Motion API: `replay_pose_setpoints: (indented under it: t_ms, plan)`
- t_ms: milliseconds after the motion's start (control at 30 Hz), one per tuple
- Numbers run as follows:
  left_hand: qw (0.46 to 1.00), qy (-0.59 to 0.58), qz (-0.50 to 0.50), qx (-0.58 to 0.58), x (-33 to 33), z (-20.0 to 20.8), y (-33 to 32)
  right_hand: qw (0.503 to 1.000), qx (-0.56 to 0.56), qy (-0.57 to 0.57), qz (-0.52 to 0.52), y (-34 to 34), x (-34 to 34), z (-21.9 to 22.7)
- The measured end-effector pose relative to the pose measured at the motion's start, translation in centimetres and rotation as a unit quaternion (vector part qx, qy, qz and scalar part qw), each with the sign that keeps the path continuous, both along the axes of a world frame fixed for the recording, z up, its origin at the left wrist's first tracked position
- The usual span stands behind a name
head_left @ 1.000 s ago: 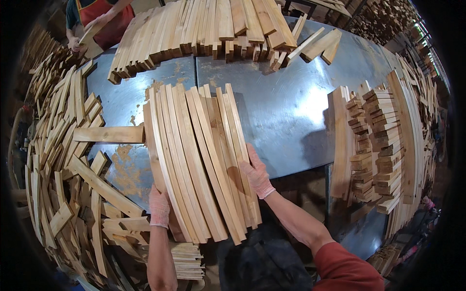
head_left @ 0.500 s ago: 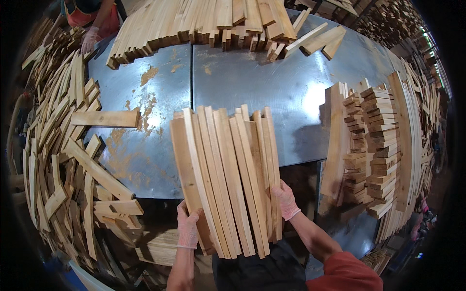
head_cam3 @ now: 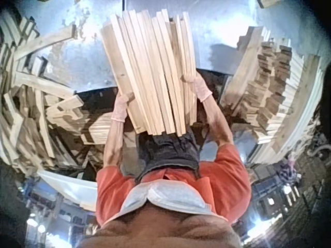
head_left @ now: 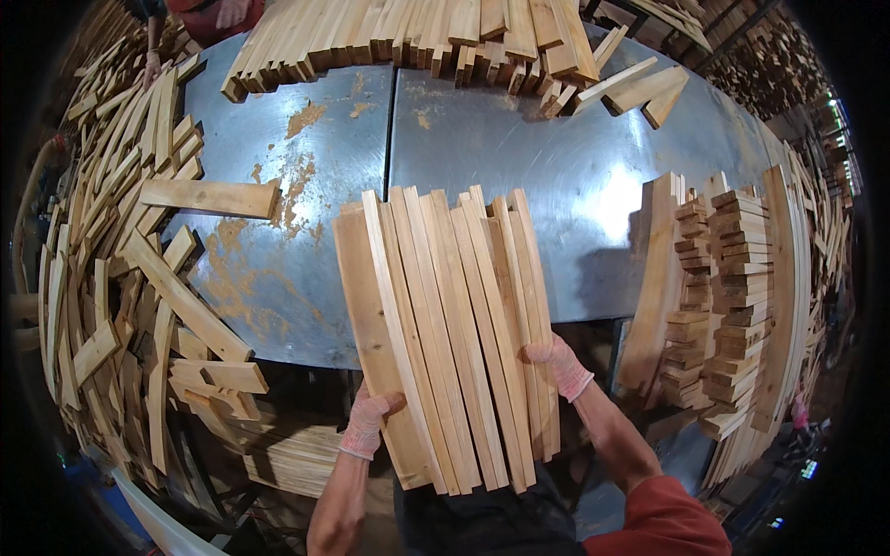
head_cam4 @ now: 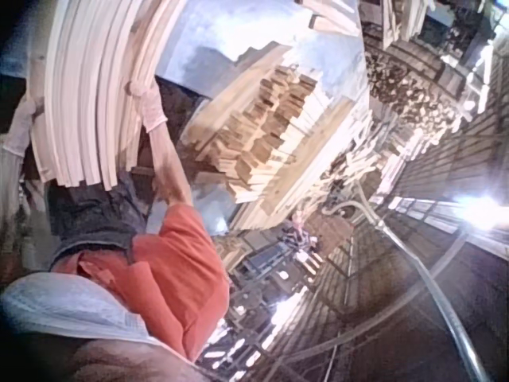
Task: The person repeatedly picks up stacks of light-colored wooden planks from a metal table and places them onto a conveyor belt. The worker wears pink gloves and moves the wood in batches, maintaining a continuous flow of material into the machinery.
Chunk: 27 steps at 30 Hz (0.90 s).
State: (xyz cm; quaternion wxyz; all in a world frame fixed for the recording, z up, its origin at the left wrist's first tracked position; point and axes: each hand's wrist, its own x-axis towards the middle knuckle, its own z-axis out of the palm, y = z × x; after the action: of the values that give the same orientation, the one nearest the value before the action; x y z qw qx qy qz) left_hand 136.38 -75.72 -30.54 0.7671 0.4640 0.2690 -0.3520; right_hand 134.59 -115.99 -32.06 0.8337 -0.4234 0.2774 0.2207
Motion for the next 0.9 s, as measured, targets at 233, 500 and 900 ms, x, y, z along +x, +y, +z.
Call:
replay_pose_setpoints:
  t_ms: [233,500,900]
  plan:
    - [0.998,-0.01,0.044,-0.038,-2.7,1.8,-1.4,1.0,-0.021,-0.013,0.016,-1.3,0.0,3.4]
    - [0.989,-0.033,0.14,-0.017,-8.2,5.7,-3.8,0.991,-0.062,-0.039,0.108,-2.5,1.2,7.9]
    - [0.956,-0.108,0.269,0.044,-18.0,18.6,-0.4,0.947,-0.045,-0.186,0.257,4.8,4.6,15.7]
